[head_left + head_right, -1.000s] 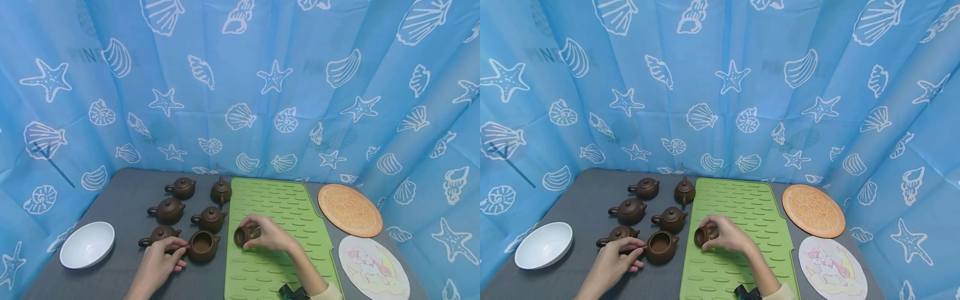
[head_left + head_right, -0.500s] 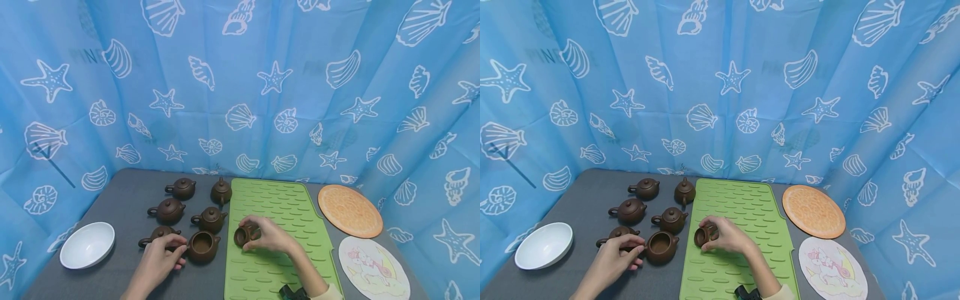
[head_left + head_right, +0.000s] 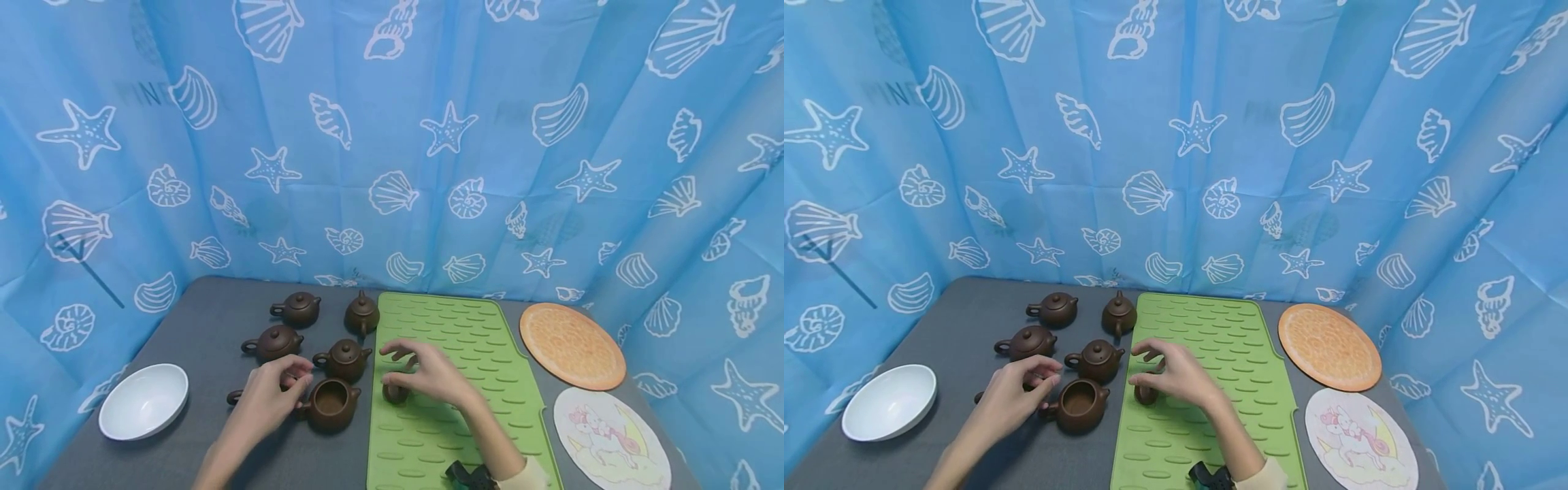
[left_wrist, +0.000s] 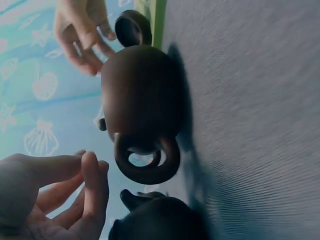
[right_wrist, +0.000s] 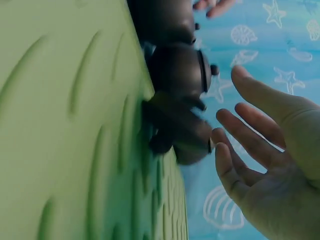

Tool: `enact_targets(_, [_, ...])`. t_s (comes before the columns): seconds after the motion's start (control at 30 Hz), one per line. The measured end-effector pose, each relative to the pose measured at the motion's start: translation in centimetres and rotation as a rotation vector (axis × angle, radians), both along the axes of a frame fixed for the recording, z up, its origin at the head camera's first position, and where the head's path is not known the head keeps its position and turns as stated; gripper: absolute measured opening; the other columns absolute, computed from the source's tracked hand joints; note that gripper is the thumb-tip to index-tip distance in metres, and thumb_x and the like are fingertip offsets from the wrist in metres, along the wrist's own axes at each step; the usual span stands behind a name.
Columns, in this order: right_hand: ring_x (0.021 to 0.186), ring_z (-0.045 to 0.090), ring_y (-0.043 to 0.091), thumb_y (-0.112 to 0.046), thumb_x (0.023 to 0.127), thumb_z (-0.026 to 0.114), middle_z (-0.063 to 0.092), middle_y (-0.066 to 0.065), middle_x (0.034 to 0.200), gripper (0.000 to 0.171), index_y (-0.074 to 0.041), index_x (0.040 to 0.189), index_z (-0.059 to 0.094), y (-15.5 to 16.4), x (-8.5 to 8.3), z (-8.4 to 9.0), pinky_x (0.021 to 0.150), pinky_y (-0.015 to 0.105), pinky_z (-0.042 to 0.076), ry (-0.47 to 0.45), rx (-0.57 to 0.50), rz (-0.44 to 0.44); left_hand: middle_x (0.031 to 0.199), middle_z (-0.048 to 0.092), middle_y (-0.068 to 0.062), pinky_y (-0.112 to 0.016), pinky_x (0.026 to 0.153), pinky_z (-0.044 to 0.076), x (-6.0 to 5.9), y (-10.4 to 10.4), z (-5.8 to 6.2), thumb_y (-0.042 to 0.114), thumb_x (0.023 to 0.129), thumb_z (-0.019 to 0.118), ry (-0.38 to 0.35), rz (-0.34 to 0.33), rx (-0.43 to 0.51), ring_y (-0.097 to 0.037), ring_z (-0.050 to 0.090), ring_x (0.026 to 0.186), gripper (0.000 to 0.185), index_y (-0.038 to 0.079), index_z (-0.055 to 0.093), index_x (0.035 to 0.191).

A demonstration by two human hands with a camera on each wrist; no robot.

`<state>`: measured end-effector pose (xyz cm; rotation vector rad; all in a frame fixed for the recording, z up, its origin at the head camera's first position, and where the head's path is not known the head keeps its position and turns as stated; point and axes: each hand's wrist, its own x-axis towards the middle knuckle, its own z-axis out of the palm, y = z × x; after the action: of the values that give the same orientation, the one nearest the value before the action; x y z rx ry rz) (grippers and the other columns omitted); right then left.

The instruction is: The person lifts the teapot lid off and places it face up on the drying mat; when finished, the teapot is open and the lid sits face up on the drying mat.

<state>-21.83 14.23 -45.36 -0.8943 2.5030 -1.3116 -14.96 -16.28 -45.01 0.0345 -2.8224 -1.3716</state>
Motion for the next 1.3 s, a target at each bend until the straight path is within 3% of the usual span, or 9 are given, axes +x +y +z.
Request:
enact_targets(0.13, [0.115, 0.073, 0.043, -0.02, 0.097, 0.082, 0.076, 0.02, 0.131, 0.042, -0.004, 0.135, 0.071, -1.6, -0.3, 0.5, 0.094, 0.039, 0.065, 0.019, -0.067, 0.032, 0.095, 0.078, -0.001, -0.023, 0.065, 0.053, -1.2, -0.1, 0.4, 0.008, 0.099, 0.077, 0.068, -0.04, -0.048, -0.008, 0.067, 0.077, 0.015, 0.01, 0.079, 0.115])
enact_targets(0.3, [0.111, 0.075, 0.038, -0.019, 0.1, 0.08, 0.078, 0.017, 0.129, 0.037, -0.003, 0.132, 0.072, -3.6, -0.8, 1.0, 0.093, 0.034, 0.064, 0.002, -0.116, 0.043, 0.098, 0.079, -0.005, -0.023, 0.062, 0.054, -2.7, -0.3, 0.5, 0.006, 0.1, 0.076, 0.085, -0.067, -0.016, -0.01, 0.067, 0.074, 0.015, 0.008, 0.079, 0.115])
enact_targets(0.47, [0.107, 0.077, 0.033, -0.016, 0.1, 0.079, 0.078, 0.015, 0.128, 0.034, -0.004, 0.131, 0.073, -5.3, -1.5, 0.7, 0.086, 0.028, 0.064, -0.036, -0.124, 0.012, 0.103, 0.079, -0.007, -0.023, 0.06, 0.053, -3.6, -0.3, 0.5, 0.007, 0.102, 0.074, 0.067, -0.064, -0.023, -0.01, 0.065, 0.073, 0.017, 0.006, 0.079, 0.119])
enact_targets(0.67, [0.099, 0.079, 0.028, -0.018, 0.099, 0.081, 0.078, 0.016, 0.126, 0.033, -0.003, 0.127, 0.075, -6.8, -2.3, 0.1, 0.078, 0.021, 0.061, -0.053, -0.108, -0.023, 0.093, 0.078, -0.009, -0.025, 0.057, 0.051, -4.4, -0.4, 0.4, 0.006, 0.102, 0.073, 0.015, -0.086, -0.026, -0.013, 0.067, 0.069, 0.019, 0.004, 0.078, 0.12])
enact_targets(0.93, [0.086, 0.07, 0.014, -0.016, 0.097, 0.082, 0.075, 0.016, 0.116, 0.024, -0.005, 0.118, 0.079, -7.5, -2.8, -0.3, 0.063, 0.02, 0.052, -0.052, -0.061, -0.089, 0.09, 0.078, -0.01, -0.024, 0.06, 0.052, -5.3, -0.4, 0.4, 0.005, 0.102, 0.073, -0.075, -0.092, -0.015, -0.011, 0.068, 0.067, 0.016, 0.003, 0.079, 0.117])
enact_targets(1.3, [0.081, 0.065, 0.014, -0.013, 0.098, 0.08, 0.069, 0.016, 0.113, 0.015, -0.005, 0.111, 0.081, -7.8, -2.9, -0.5, 0.06, 0.019, 0.048, -0.011, -0.022, -0.101, 0.094, 0.078, -0.007, -0.025, 0.059, 0.055, -5.8, -0.3, -0.1, 0.002, 0.1, 0.074, -0.079, -0.083, -0.015, -0.012, 0.068, 0.066, 0.011, 0.008, 0.082, 0.106])
